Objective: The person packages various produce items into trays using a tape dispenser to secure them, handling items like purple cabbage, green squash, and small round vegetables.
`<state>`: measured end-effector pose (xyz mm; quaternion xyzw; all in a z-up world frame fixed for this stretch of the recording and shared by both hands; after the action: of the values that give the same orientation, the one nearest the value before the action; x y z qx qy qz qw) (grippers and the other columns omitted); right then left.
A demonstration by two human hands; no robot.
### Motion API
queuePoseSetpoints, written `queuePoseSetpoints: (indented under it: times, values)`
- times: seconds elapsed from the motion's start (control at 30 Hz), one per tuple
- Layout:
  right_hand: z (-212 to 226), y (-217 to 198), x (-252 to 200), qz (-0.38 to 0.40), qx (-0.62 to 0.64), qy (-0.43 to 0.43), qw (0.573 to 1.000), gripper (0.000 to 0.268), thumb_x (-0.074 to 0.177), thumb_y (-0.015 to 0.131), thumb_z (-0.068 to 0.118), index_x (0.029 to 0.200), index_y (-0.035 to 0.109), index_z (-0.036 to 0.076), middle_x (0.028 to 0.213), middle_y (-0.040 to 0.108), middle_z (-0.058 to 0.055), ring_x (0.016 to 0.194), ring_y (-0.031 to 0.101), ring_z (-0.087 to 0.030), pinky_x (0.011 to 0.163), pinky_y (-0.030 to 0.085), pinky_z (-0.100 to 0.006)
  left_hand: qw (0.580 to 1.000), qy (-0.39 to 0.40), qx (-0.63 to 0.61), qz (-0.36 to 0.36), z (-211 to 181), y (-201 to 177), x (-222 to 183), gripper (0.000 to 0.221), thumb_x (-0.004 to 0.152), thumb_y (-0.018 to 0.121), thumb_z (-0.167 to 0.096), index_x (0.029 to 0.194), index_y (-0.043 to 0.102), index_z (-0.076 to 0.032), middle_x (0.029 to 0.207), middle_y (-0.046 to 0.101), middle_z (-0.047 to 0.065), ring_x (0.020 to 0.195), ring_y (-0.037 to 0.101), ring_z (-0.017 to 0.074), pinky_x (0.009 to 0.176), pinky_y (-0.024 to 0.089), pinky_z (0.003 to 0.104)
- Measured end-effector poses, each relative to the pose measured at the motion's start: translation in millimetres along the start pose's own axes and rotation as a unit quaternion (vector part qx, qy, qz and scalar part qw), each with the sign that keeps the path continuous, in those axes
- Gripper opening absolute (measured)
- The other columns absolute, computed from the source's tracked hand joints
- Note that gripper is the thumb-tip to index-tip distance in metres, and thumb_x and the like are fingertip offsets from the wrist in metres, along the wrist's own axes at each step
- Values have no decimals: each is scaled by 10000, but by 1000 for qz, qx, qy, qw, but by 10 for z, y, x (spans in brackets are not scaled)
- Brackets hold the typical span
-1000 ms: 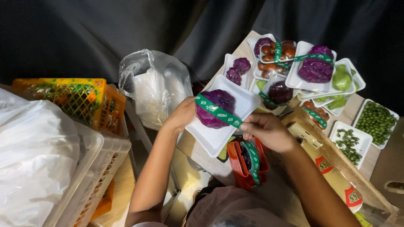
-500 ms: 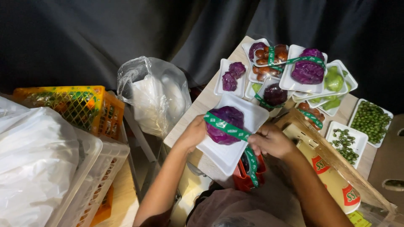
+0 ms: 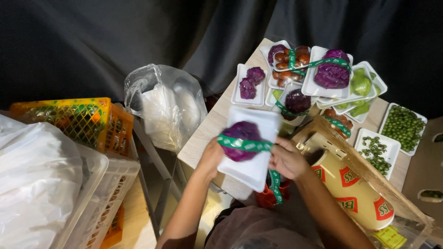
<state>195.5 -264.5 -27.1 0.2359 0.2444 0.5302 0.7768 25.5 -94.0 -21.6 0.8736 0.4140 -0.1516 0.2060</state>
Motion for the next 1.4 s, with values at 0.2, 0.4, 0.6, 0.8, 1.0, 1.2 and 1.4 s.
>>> queuePoseSetpoints:
  times: [0.2,0.4,0.6,0.8,1.0,1.2,1.4]
  values:
    - [252,7,-66,-105,-79,-17,991,238,978,569,49,1209,623,32,693,542,-48,594,607,-156,545,487,-268,966,114,188,-136,-368,-334,127,637,1087,365,-432,1162,691,110,1140,677,372,1188,625,468,1033,456,571]
    - [285,-100,-202,-144,-114,-12,983,207,993,586,96,1179,635,19,717,536,-36,636,621,-128,591,518,-266,927,151,307,-154,393,-667,1205,632,1116,318,-414,1139,729,64,1065,721,314,1124,658,485,985,494,585]
    - [391,6,-733,-248,-258,16,933,234,965,636,86,1128,679,-77,712,652,-211,651,696,-274,599,580,-368,888,121,414,-160,313,-671,1438,642,1100,314,-450,1069,753,18,985,734,303,1055,680,499,900,525,577]
    - [-142,-567,-1408,-221,-395,130,882,245,958,630,179,1085,781,34,904,821,-111,831,769,-201,718,639,-332,867,128,459,-143,169,-861,1570,619,1079,301,-422,991,715,30,975,719,300,947,651,514,830,475,558]
    - [-297,-328,-1379,-270,-523,23,808,270,897,685,290,1067,821,131,1148,794,-69,1011,763,-179,836,629,-325,874,351,297,-158,-556,-74,290,207,1002,446,-87,980,651,-67,967,666,108,922,617,265,857,493,403]
    - [-425,-301,-1434,-260,-480,55,836,344,907,670,318,1204,755,168,1215,781,-41,1031,755,-179,940,577,-320,868,72,391,296,102,552,-876,226,1021,625,-353,927,743,-186,684,631,-37,584,540,64,620,486,246]
    - [-454,-263,-1586,-313,-358,-25,879,217,963,652,161,1158,718,92,1024,774,-59,927,687,-115,702,604,-303,826,238,386,334,1058,724,-1242,288,954,707,-323,817,764,-77,1022,743,136,1041,655,337,867,512,391]
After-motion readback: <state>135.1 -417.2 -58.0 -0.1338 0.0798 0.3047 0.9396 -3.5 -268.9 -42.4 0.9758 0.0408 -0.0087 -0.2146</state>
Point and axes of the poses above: each hand's wrist, its own x-axis towards the middle knuckle, its own y-axis out of the palm, z = x × y, the point moved 4 cm from there along x, towards the middle knuckle
